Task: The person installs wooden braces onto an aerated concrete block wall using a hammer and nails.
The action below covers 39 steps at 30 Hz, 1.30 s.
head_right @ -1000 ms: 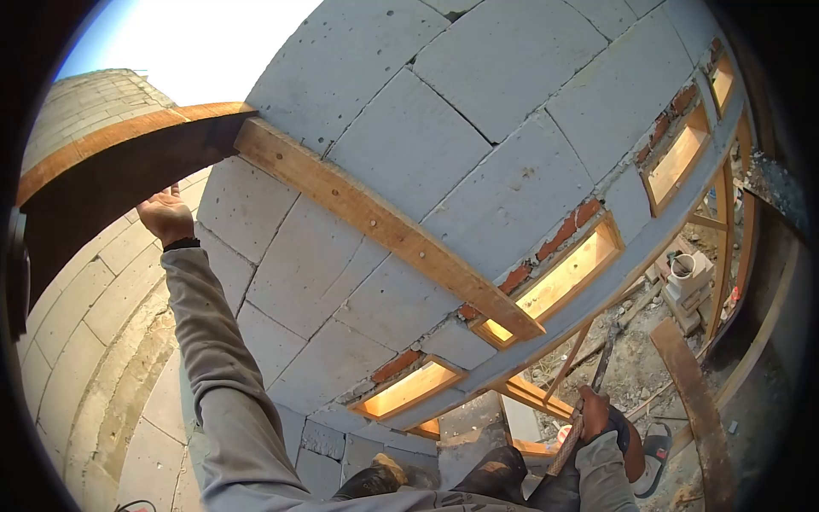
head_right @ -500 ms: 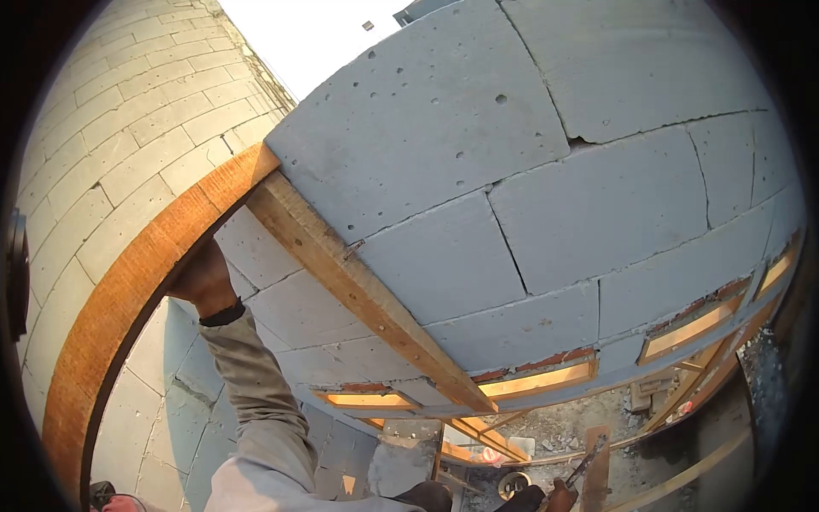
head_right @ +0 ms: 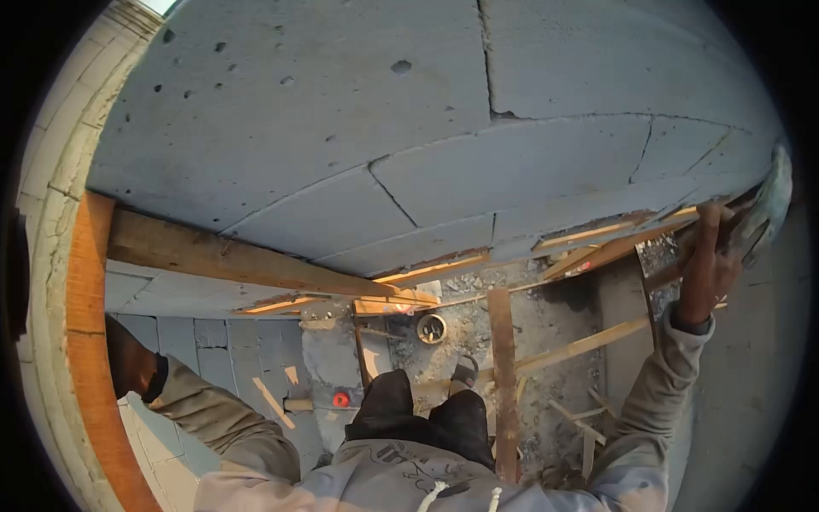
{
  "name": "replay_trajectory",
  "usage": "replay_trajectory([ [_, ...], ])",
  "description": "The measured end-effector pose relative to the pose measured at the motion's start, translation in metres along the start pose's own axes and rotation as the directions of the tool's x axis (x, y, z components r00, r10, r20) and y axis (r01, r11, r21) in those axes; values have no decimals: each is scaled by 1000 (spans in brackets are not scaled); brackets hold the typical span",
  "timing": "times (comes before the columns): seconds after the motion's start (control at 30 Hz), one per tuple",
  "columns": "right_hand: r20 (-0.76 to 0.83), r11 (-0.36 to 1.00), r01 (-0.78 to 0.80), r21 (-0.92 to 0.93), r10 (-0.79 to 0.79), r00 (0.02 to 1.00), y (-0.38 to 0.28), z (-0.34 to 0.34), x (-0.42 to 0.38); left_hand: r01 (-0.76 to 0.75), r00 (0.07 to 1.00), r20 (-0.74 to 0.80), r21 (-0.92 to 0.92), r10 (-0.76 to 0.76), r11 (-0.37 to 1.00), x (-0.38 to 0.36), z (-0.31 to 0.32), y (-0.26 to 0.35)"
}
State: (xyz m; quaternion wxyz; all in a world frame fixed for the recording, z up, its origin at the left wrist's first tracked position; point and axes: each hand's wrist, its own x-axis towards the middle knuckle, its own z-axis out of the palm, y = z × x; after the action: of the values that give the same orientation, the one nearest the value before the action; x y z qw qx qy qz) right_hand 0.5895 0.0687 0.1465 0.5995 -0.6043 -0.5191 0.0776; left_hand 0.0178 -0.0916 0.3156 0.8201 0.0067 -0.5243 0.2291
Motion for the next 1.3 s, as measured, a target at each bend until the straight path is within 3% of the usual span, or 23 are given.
replay_trajectory([
  [0.1,-15,926,294,-235,-306,952,-119,3,79,50,996,-79,-5,-50,999,7,-3,-8],
  [0.17,86,788,483,-382,-490,867,-159,20,92,69,996,-48,-144,-77,987,6,-7,-9],
  [0.23,182,673,576,-465,-564,805,-179,36,103,92,995,-24,-205,-99,974,4,-7,-16],
  [0.5,365,491,671,-556,-581,728,-202,79,129,63,998,-10,-246,-68,967,3,-4,-11],
  [0.6,396,474,687,-551,-576,715,-208,96,144,23,999,-25,-131,-27,991,2,-1,-4],
  [0.8,394,546,710,-445,-593,702,-217,91,191,-208,978,84,310,191,928,-4,-4,6],
  [0.87,454,589,731,-346,-577,679,-217,85,212,-215,975,101,224,197,951,-4,2,2],
  [0.9,618,650,712,-266,-452,643,-217,75,227,-179,979,122,114,165,977,-12,7,-3],
  [0.93,606,651,723,-230,-486,630,-212,72,236,-171,980,128,158,152,972,-16,6,-8],
  [0.97,584,560,706,-434,-422,694,-209,73,240,-424,905,295,577,306,698,-16,2,-7],
  [1.0,539,442,647,-621,-358,762,-209,74,243,-518,855,412,717,315,467,-16,0,-4],
  [1.03,533,450,650,-612,-374,760,-208,72,243,-595,791,523,779,318,200,-16,-1,0],
  [1.07,535,458,656,-600,-380,754,-207,71,242,-670,695,683,729,226,-144,-20,-1,4],
  [1.1,534,457,663,-593,-393,748,-197,70,248,-683,650,744,660,153,-311,-22,4,6],
  [1.13,541,442,682,-583,-415,732,-184,68,258,-687,598,798,560,77,-462,-27,9,8],
  [1.2,562,393,720,-572,-452,693,-161,66,273,-433,703,709,485,52,-760,-40,20,10],
  [1.27,554,377,727,-573,-476,683,-150,65,278,-293,746,665,386,44,-874,-55,27,10],
  [1.3,550,375,729,-573,-485,681,-146,64,279,-256,728,674,437,125,-862,-56,28,6],
])
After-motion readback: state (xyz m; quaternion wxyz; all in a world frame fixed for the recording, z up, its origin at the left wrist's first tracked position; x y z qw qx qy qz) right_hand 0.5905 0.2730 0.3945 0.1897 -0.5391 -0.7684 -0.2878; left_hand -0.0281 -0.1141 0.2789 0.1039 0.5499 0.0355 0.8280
